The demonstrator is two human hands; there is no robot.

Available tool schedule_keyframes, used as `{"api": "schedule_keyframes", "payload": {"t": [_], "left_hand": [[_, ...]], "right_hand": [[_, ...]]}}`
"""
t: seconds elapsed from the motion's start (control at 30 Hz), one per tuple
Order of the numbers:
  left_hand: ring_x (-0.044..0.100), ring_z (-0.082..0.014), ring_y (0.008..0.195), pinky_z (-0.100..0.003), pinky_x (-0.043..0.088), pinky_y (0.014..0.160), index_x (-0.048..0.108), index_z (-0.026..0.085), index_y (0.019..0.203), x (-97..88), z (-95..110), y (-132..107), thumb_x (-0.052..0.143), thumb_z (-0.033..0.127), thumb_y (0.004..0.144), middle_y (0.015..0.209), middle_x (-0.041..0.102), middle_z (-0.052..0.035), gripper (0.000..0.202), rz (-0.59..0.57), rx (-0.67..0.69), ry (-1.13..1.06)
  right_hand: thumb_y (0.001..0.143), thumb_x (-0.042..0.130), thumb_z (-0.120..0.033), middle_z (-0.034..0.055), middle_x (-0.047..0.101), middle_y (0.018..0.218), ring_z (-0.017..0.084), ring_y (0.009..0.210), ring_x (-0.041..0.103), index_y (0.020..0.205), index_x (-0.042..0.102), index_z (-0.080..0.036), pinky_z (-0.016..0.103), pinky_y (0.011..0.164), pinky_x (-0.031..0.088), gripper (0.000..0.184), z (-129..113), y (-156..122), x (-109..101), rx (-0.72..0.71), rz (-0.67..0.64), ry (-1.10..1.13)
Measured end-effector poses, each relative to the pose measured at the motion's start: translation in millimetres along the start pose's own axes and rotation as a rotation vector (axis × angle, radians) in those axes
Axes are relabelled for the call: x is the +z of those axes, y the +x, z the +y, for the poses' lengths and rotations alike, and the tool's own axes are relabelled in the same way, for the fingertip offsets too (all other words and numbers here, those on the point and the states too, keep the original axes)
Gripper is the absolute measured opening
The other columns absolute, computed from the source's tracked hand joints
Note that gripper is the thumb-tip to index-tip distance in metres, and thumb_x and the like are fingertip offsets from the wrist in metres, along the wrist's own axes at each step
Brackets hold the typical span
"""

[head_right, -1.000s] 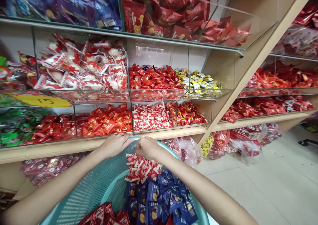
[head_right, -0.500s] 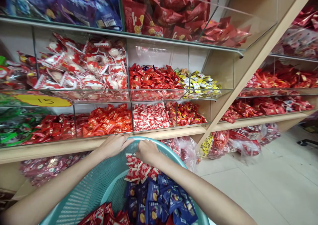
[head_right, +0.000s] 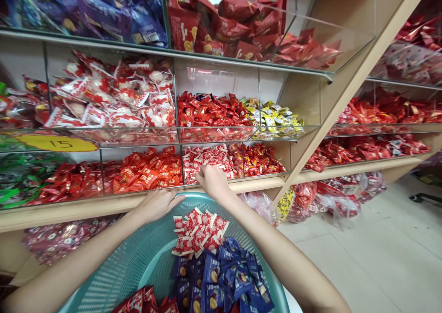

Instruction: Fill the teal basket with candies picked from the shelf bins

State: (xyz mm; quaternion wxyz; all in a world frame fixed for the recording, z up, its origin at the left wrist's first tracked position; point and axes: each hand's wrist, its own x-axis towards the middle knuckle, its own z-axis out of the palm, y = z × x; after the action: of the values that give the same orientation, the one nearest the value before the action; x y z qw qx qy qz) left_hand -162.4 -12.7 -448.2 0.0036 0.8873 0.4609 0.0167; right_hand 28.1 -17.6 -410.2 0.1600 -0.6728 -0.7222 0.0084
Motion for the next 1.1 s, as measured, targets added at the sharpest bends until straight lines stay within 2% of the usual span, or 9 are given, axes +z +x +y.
{"api": "schedule_keyframes", "payload": {"t": [0.17,0.37,0.6,0.8,0.9,1.1], "left_hand": [[0.061,-0.0261,0.085,-0.034,0.042,0.072,0.061,0.018,0.09,-1.3,0,-1,0.015,0.056,0.087,0.089,0.066,-0.0116,0.059,-0.012,-0.016,-0.026],[0.061,-0.0259,0.085,-0.034,0.042,0.073,0.061,0.018,0.09,-1.1,-1,0,0.016,0.056,0.086,0.089,0.066,-0.0119,0.059,-0.019,-0.015,-0.027],[0.062,-0.0267,0.084,-0.034,0.043,0.071,0.06,0.018,0.091,-1.7,1,0,0.015,0.055,0.087,0.089,0.066,-0.011,0.058,-0.008,-0.006,-0.009],[0.062,-0.0264,0.084,-0.033,0.043,0.071,0.06,0.018,0.09,-2.4,1,-1,0.016,0.053,0.087,0.089,0.066,-0.0107,0.056,-0.011,-0.012,-0.011],[0.062,-0.0268,0.082,-0.034,0.043,0.069,0.06,0.018,0.089,-2.0,0,-1,0.015,0.052,0.088,0.088,0.066,-0.011,0.056,-0.001,0.007,0.002],[0.063,-0.0298,0.079,-0.036,0.044,0.065,0.06,0.018,0.087,-0.3,-1,1,0.012,0.052,0.088,0.084,0.067,-0.0121,0.059,-0.01,0.018,0.037]], "right_hand": [[0.073,0.047,-0.061,0.0122,0.065,0.086,0.022,0.082,0.06,0.084,0.064,-0.017,0.026,0.062,0.038,0.048,7,32,16,0.174,-0.096,-0.047],[0.066,0.052,-0.065,0.0165,0.064,0.096,0.027,0.093,0.058,0.096,0.062,-0.015,0.033,0.071,0.043,0.059,-4,41,28,0.25,-0.156,-0.086],[0.067,0.056,-0.057,0.016,0.063,0.099,0.026,0.095,0.058,0.097,0.061,-0.014,0.033,0.072,0.044,0.052,-9,42,24,0.271,-0.196,-0.092],[0.066,0.058,-0.049,0.0137,0.064,0.095,0.025,0.091,0.059,0.095,0.062,-0.016,0.03,0.067,0.044,0.044,1,44,29,0.255,-0.197,-0.048],[0.067,0.057,-0.048,0.0136,0.065,0.093,0.024,0.088,0.059,0.092,0.063,-0.016,0.027,0.063,0.043,0.041,6,42,25,0.227,-0.205,-0.037],[0.066,0.054,-0.05,0.0129,0.065,0.083,0.02,0.072,0.06,0.076,0.064,-0.012,0.024,0.052,0.037,0.041,17,34,1,0.188,-0.259,-0.033]]}}
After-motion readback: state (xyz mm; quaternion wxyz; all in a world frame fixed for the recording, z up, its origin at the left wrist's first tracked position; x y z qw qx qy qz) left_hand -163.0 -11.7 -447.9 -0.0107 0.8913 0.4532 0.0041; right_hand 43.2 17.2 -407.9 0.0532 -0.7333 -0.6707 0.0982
